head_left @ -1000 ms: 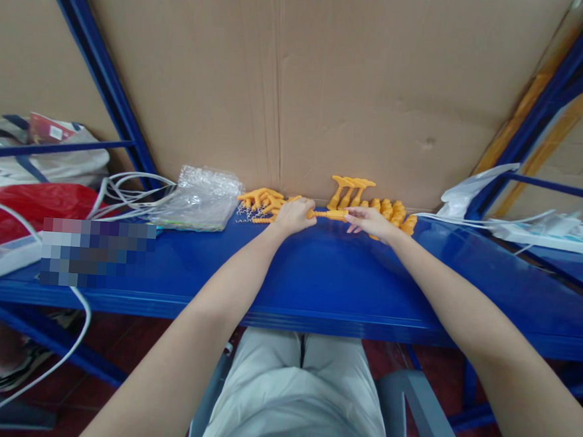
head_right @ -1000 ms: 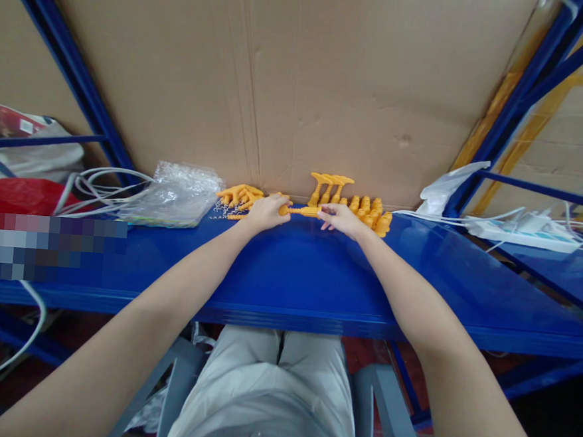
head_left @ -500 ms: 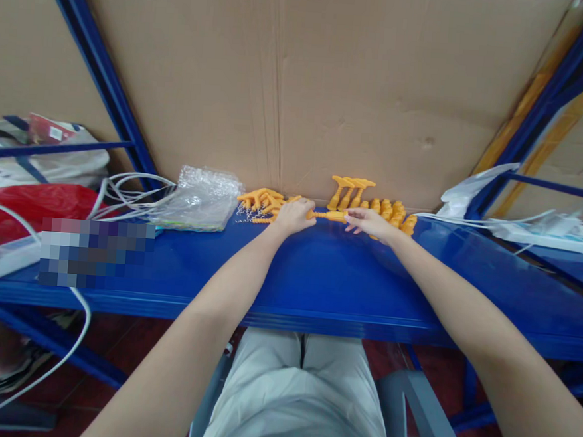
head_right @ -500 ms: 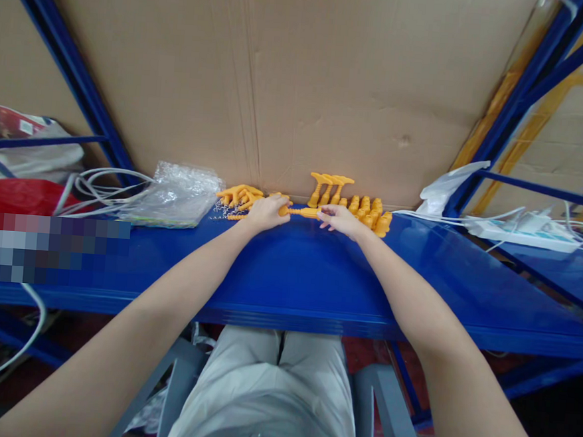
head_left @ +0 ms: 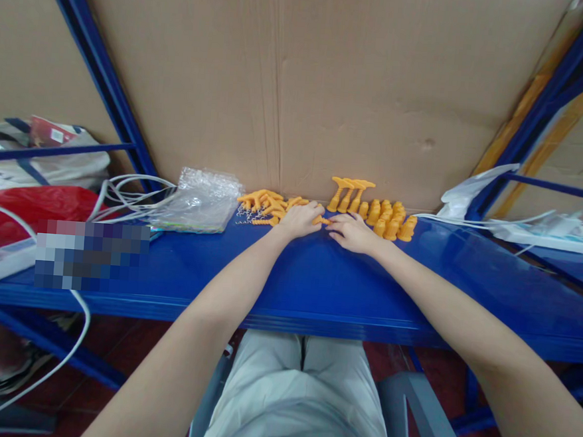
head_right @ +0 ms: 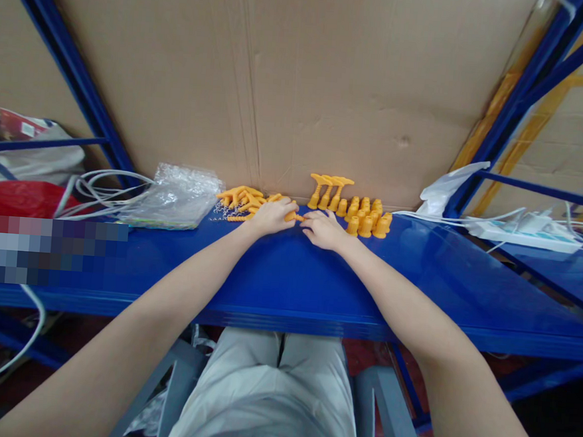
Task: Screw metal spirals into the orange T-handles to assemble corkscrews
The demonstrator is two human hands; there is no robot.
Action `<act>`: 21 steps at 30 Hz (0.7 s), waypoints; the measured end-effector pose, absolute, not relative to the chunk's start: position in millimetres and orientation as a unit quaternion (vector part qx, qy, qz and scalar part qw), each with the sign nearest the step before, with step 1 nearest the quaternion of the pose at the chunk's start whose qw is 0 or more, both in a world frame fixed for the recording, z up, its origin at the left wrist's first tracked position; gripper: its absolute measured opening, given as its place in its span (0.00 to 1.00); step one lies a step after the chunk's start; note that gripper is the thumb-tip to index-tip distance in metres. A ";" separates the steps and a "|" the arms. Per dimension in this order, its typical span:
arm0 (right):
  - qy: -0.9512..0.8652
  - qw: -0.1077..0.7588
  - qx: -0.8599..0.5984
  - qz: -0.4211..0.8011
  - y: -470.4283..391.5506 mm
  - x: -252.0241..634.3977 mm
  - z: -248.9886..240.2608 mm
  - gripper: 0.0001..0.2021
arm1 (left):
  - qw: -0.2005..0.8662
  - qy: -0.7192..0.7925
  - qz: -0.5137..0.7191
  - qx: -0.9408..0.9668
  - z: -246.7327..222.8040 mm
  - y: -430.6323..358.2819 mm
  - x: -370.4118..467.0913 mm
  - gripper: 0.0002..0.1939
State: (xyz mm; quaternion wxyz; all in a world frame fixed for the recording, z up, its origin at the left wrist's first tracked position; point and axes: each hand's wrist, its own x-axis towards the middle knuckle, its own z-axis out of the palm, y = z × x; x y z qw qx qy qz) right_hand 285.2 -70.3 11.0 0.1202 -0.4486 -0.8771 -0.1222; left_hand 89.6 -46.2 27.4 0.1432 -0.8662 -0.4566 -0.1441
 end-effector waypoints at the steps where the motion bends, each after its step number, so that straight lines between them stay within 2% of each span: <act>1: -0.873 0.111 -0.456 -0.128 -71.6 284.9 11.9 0.18 | 0.138 -0.450 -0.156 -0.868 25.8 -44.5 89.6 0.20; 4: -0.854 0.110 -0.487 -0.142 -73.0 285.8 15.6 0.20 | 0.122 -0.429 -0.222 -0.867 18.8 -34.9 85.8 0.27; 8: -0.825 0.135 -0.531 -0.142 -73.4 288.0 21.4 0.22 | 0.113 -0.433 -0.261 -0.855 10.7 -19.9 73.7 0.27; 16: -0.780 0.149 -0.592 -0.135 -74.1 292.3 26.7 0.23 | 0.105 -0.560 -0.140 -0.810 7.3 -16.1 60.8 0.29; 21: -0.778 0.130 -0.600 -0.135 -77.5 291.2 28.6 0.23 | 0.080 -0.582 -0.065 -0.807 7.6 -15.5 61.5 0.26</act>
